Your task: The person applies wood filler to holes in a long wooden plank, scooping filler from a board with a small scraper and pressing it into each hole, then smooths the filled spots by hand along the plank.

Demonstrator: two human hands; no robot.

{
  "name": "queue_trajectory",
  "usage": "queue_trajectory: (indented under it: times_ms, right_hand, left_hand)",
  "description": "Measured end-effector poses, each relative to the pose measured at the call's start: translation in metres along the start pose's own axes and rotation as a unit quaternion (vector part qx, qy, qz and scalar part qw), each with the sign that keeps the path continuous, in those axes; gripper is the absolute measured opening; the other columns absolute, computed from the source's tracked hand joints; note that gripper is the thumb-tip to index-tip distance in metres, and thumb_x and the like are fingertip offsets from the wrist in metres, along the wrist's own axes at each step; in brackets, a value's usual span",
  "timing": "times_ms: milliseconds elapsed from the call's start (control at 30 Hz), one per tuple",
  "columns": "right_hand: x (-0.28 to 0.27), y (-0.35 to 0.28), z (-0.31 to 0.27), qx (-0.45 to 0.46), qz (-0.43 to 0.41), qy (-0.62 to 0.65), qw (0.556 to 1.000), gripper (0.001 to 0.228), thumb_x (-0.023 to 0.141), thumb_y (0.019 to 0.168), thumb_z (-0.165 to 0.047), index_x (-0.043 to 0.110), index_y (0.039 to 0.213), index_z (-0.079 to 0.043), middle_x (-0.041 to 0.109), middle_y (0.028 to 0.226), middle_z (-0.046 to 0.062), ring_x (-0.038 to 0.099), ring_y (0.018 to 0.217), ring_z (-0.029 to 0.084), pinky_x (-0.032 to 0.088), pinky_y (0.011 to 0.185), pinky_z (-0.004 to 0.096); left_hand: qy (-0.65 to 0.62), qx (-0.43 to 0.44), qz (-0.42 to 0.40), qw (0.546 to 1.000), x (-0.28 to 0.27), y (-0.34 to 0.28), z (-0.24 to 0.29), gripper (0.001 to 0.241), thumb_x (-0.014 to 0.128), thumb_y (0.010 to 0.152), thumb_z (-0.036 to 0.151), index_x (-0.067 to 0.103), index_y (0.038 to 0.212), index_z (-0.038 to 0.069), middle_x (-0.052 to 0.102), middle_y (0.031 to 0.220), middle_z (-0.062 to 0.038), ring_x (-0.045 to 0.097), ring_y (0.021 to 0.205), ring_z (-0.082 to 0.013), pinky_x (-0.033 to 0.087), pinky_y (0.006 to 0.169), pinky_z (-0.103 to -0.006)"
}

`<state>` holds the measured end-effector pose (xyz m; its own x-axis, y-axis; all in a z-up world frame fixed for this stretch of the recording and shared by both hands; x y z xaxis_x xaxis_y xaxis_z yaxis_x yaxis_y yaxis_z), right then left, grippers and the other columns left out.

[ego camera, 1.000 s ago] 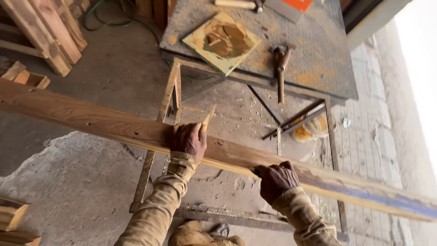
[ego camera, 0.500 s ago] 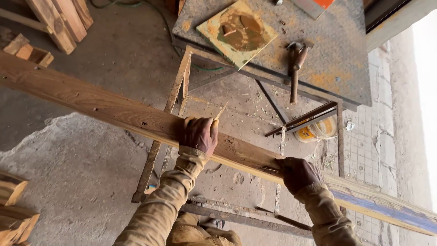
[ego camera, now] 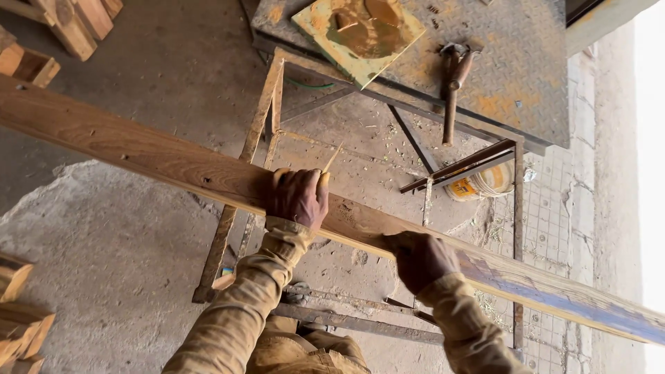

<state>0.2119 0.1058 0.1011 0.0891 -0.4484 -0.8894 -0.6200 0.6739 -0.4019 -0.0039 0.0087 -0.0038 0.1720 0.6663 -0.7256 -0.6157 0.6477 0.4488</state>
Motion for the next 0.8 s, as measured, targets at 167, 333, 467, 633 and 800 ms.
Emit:
queue_trajectory:
  times_ms: [167,333,467,633,800]
  right_hand:
    - [0.002,-0.005,-0.018,-0.019,-0.015,0.016,1.0,0.045,0.043,0.099,-0.015,0.077,0.12,-0.037,0.08,0.096,0.001,0.06,0.049,0.022,0.053,0.051,0.038]
    - [0.032,-0.017,0.023,-0.105,0.001,0.062,0.993,0.033,0.053,0.096,-0.02,0.08,0.116,-0.025,0.082,0.094,0.005,0.068,0.069,0.019,0.056,0.066,0.036]
    - [0.061,-0.023,0.145,-0.059,0.044,0.474,0.877,0.038,0.058,0.095,-0.029,0.078,0.114,-0.003,0.079,0.099,0.009,0.073,0.088,0.018,0.06,0.081,0.035]
    - [0.028,-0.065,0.311,0.035,0.162,0.487,0.857,0.028,0.069,0.088,-0.003,0.076,0.114,0.005,0.078,0.096,0.011,0.073,0.084,0.018,0.063,0.078,0.034]
    - [-0.018,-0.094,0.361,0.211,0.166,0.392,0.88,0.03,0.07,0.089,-0.003,0.074,0.119,0.002,0.078,0.096,0.016,0.068,0.071,0.028,0.056,0.064,0.045]
  left_hand:
    - [-0.007,-0.054,-0.062,0.997,0.007,-0.002,-0.003,0.029,0.055,0.105,0.036,0.072,0.101,0.012,0.074,0.087,-0.006,0.067,0.077,-0.0243,0.051,0.083,-0.0435]
    - [-0.003,-0.05,-0.047,0.998,-0.009,0.004,0.0,0.031,0.055,0.105,0.036,0.073,0.101,0.011,0.075,0.09,-0.008,0.069,0.078,-0.0258,0.052,0.08,-0.0445]
    - [0.005,-0.039,-0.044,0.998,-0.021,0.007,0.004,0.028,0.057,0.103,0.034,0.074,0.101,0.013,0.074,0.087,-0.006,0.069,0.077,-0.0249,0.051,0.084,-0.0455]
    - [0.014,0.016,-0.001,1.0,-0.026,0.004,0.008,0.022,0.061,0.101,0.031,0.074,0.101,0.014,0.074,0.087,-0.005,0.068,0.082,-0.0281,0.046,0.091,-0.0464]
    - [0.03,0.011,-0.023,0.999,-0.023,0.004,0.0,0.024,0.062,0.104,0.032,0.074,0.1,0.011,0.076,0.091,-0.006,0.069,0.082,-0.0247,0.047,0.1,-0.0457]
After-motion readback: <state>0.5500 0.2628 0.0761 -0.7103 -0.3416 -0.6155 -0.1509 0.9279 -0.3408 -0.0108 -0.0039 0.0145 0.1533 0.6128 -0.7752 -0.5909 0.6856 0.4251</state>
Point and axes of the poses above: each hand's wrist, its own y-axis towards the middle knuckle, its own x-axis out of the palm, z = x × y, the point moved 1 cm from there along y, towards the middle knuckle
